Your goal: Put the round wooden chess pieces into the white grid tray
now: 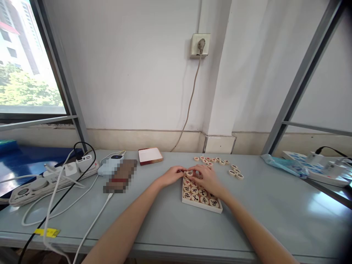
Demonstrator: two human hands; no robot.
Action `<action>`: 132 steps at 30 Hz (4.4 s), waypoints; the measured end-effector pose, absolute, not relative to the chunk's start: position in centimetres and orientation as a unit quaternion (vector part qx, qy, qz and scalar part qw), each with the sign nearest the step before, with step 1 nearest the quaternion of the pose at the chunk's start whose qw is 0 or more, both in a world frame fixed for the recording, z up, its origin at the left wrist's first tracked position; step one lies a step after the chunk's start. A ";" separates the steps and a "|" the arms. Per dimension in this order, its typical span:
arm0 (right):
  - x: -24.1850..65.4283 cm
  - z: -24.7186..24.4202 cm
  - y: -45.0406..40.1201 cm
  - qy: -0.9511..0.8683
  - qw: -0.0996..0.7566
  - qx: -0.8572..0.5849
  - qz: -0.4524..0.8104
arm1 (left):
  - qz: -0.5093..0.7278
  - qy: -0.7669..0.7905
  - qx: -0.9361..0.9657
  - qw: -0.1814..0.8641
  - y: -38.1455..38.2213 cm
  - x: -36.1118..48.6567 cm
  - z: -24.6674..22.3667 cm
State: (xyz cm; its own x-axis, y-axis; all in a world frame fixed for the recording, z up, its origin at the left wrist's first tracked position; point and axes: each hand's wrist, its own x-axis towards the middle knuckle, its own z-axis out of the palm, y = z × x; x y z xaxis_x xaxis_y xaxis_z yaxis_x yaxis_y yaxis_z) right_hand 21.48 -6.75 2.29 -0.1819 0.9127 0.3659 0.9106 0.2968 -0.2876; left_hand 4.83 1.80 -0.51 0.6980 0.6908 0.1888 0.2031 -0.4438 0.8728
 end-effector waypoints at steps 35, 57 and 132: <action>17.9 1.6 -7.5 -0.811 0.218 -0.542 0.039 | 0.322 0.352 0.743 0.470 3.9 3.0 -0.9; 28.6 0.7 -5.8 -0.486 0.187 -0.827 -0.213 | 0.341 0.400 0.713 0.464 4.3 2.4 -0.7; 20.3 2.0 -6.5 -0.789 0.255 -0.548 0.111 | 0.316 0.396 0.742 0.438 3.9 2.3 0.0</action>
State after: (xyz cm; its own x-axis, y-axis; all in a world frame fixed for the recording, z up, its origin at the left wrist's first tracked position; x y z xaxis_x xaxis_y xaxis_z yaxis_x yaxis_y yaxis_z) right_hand 20.29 -6.46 1.97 -0.2690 0.9211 0.2816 0.8080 0.3749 -0.4546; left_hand 2.33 3.94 -0.02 0.4861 0.8654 0.1214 0.3115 -0.3014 0.9012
